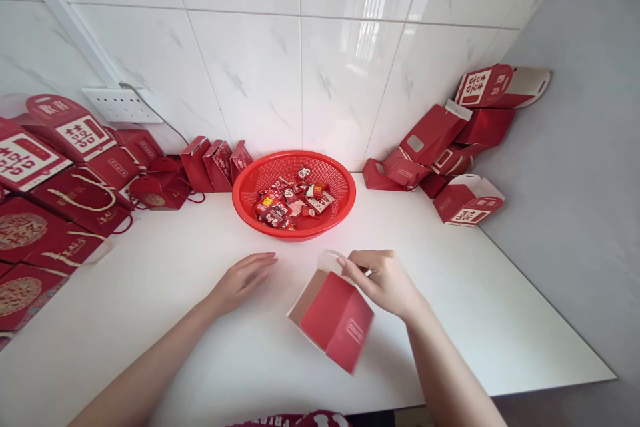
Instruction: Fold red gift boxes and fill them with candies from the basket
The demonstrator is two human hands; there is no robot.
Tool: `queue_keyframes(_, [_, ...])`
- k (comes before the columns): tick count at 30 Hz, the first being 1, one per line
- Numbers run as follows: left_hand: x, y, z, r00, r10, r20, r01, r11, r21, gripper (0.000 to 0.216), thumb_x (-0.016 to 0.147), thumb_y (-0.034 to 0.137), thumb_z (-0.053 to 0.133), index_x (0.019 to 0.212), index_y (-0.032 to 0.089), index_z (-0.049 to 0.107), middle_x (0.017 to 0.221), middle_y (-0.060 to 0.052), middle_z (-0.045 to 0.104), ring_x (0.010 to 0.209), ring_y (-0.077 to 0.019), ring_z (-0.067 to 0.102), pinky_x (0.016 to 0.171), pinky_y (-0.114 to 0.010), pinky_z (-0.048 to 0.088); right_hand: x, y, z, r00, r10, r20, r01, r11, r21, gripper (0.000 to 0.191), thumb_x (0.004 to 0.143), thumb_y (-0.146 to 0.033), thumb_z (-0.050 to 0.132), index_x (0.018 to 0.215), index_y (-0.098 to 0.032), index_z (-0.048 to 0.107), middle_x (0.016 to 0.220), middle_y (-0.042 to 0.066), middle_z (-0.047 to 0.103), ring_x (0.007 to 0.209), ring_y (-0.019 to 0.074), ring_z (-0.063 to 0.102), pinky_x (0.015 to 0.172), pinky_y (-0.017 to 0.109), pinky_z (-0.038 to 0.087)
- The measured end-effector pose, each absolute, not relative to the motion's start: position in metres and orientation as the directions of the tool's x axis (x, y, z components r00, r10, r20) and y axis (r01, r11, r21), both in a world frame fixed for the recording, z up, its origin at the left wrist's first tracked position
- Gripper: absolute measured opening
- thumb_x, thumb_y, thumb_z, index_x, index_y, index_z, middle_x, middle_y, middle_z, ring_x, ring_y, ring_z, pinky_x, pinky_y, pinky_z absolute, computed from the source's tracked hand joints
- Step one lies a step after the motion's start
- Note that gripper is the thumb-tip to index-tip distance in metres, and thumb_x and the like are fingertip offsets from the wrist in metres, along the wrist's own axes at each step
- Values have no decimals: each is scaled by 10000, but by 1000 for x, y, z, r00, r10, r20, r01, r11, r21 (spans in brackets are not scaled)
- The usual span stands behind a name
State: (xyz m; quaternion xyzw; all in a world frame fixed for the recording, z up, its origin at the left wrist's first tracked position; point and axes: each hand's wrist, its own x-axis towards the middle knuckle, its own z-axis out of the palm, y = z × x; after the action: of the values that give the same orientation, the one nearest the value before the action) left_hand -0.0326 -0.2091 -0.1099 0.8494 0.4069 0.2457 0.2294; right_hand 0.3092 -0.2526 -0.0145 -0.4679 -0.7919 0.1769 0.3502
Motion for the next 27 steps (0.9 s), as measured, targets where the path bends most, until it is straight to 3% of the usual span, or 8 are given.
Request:
queue_keyframes(4, [-26, -219, -89, 209, 888, 410, 439, -459, 772, 293, 1003, 356, 447, 1198, 278, 652, 1209, -81, 666, 1155, -235, 630, 973, -408, 544, 295, -256, -32, -298, 883, 362, 497, 468, -731, 405, 1025, -395, 440, 767, -194, 680, 710, 29, 702, 622, 133, 650, 589, 230, 491])
queue_keyframes(7, [-14, -233, -64, 117, 881, 459, 352, -469, 810, 310, 995, 359, 455, 1279, 321, 575, 1246, -84, 627, 1169, -242, 607, 945, -430, 549, 289, -255, -37, -412, 875, 254, 480, 445, -756, 347, 1029, -378, 441, 843, -200, 674, 728, 14, 692, 576, 118, 641, 571, 227, 491])
queue_keyframes(9, [-6, -243, -48, 141, 858, 493, 327, -511, 795, 342, 998, 361, 435, 1323, 326, 533, 1284, -91, 598, 1210, -253, 576, 976, -458, 532, 286, -255, -36, -444, 859, 254, 506, 474, -720, 309, 1028, -352, 447, 870, -205, 668, 682, 1, 663, 519, 107, 587, 545, 232, 466])
queue_keyframes(13, [5, -254, -30, 335, 759, 558, 373, -651, 662, 302, 1001, 319, 405, 1207, 285, 623, 1300, -98, 582, 1250, -283, 531, 1024, -499, 484, 274, -257, -33, -400, 791, 464, 511, 612, -603, 199, 1000, -253, 484, 918, -212, 661, 757, 35, 687, 633, 145, 606, 599, 265, 490])
queue_keyframes(16, [6, -253, -34, 443, 708, 550, 416, -706, 573, 253, 972, 225, 466, 1099, 282, 677, 1287, -79, 600, 1243, -280, 532, 1013, -469, 485, 263, -257, -32, -469, 655, 592, 462, 753, -468, 152, 966, -204, 520, 1044, -221, 649, 1002, 81, 733, 959, 210, 677, 857, 367, 542])
queue_keyframes(20, [-2, -246, -50, 541, 699, 468, 276, -673, 686, 450, 1006, 190, 312, 1394, 271, 525, 1392, -83, 567, 1311, -260, 503, 1102, -470, 438, 253, -255, -37, -644, 489, 589, 398, 871, -288, 277, 973, -142, 467, 1193, -241, 603, 1274, 72, 677, 1267, 213, 577, 1175, 515, 315])
queue_keyframes(23, [-12, -242, -59, 602, 678, 422, 174, -627, 759, 481, 1009, 265, 294, 1461, 259, 457, 1472, -85, 502, 1374, -285, 442, 1154, -499, 381, 254, -252, -45, -586, 538, 606, 466, 836, -291, 304, 965, -113, 465, 1221, -226, 584, 1226, 79, 689, 1181, 195, 621, 1161, 482, 343])
queue_keyframes(27, [-21, -237, -62, 656, 660, 366, 148, -588, 795, 498, 988, 363, 328, 1446, 245, 483, 1512, -99, 450, 1400, -331, 398, 1166, -525, 348, 256, -251, -56, -375, 701, 607, 623, 675, -396, 203, 963, -138, 489, 1107, -220, 607, 971, 69, 705, 918, 203, 652, 967, 431, 462])
